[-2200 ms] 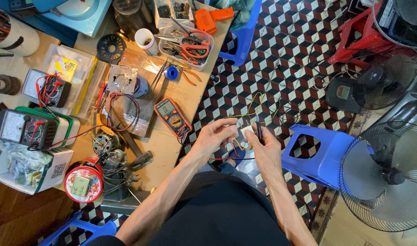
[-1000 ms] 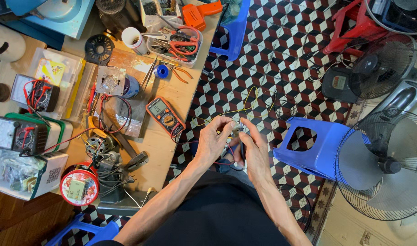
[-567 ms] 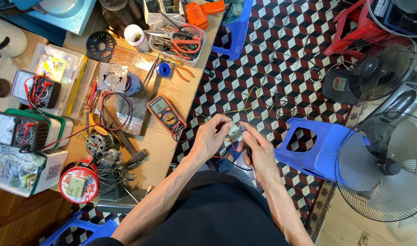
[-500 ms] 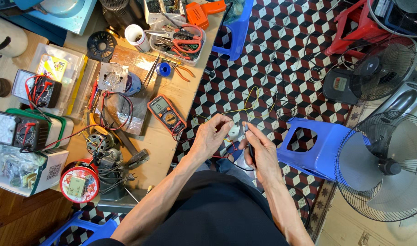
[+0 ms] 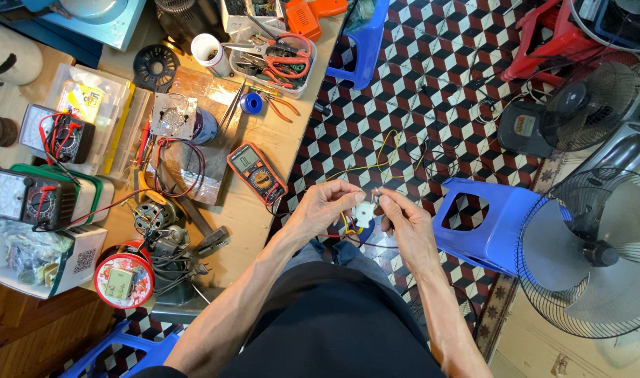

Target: The person uses a multimeter to test a small white electrical component with wires, repeatedly connecting it to a power source and checking the fan's operation. They adjust the multimeter settings and probe the component multiple times while observing the fan's response.

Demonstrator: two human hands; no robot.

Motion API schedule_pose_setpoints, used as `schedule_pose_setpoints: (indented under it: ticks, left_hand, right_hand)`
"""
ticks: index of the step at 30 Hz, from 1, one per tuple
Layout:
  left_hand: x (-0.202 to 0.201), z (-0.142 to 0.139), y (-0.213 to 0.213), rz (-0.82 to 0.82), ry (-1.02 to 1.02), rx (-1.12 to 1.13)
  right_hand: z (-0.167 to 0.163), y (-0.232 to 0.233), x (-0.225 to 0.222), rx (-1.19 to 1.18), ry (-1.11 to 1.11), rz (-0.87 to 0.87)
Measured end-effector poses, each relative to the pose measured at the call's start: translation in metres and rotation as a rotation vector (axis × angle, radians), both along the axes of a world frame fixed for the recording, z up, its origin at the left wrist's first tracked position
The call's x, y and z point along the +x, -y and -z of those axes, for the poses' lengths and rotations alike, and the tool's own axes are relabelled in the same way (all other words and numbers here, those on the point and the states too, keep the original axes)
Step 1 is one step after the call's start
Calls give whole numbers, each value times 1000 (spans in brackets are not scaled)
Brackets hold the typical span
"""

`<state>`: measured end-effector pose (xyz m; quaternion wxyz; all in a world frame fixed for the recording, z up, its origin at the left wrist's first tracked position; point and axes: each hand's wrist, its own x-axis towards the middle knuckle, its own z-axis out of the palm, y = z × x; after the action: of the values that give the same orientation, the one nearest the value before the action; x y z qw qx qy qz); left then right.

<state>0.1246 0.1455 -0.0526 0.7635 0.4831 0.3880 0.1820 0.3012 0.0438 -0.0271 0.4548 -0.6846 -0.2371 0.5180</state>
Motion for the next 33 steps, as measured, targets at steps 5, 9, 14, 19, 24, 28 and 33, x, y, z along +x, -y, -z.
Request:
schedule_pose_setpoints:
  ticks: [5,9,14,19,24,28,33]
  left_hand:
    - [4,6,3,-133,-47,-3]
    - [7,15,7,-233,-23,34]
    - [18,12,22,-312,-21,222]
    - [21,-3,28,-240,-230,504]
    - [21,-6,29,-185,-238,552]
    - [22,2,26,-133,-239,482]
    - [17,15,13,-22,-126,256]
  right_hand:
    - [-10,0,-9,-88,-21,115]
    - [-11,-1,-17,6,-69,129]
    - [-6,-7,-33,24,146,91]
    - [-11,-6,-26,-8,-53,138]
    - [-12,-3,-22,-104,-85,130]
    - [-7,2,-17,-89,-128,155]
    - [-1,8,-4,-89,-239,148]
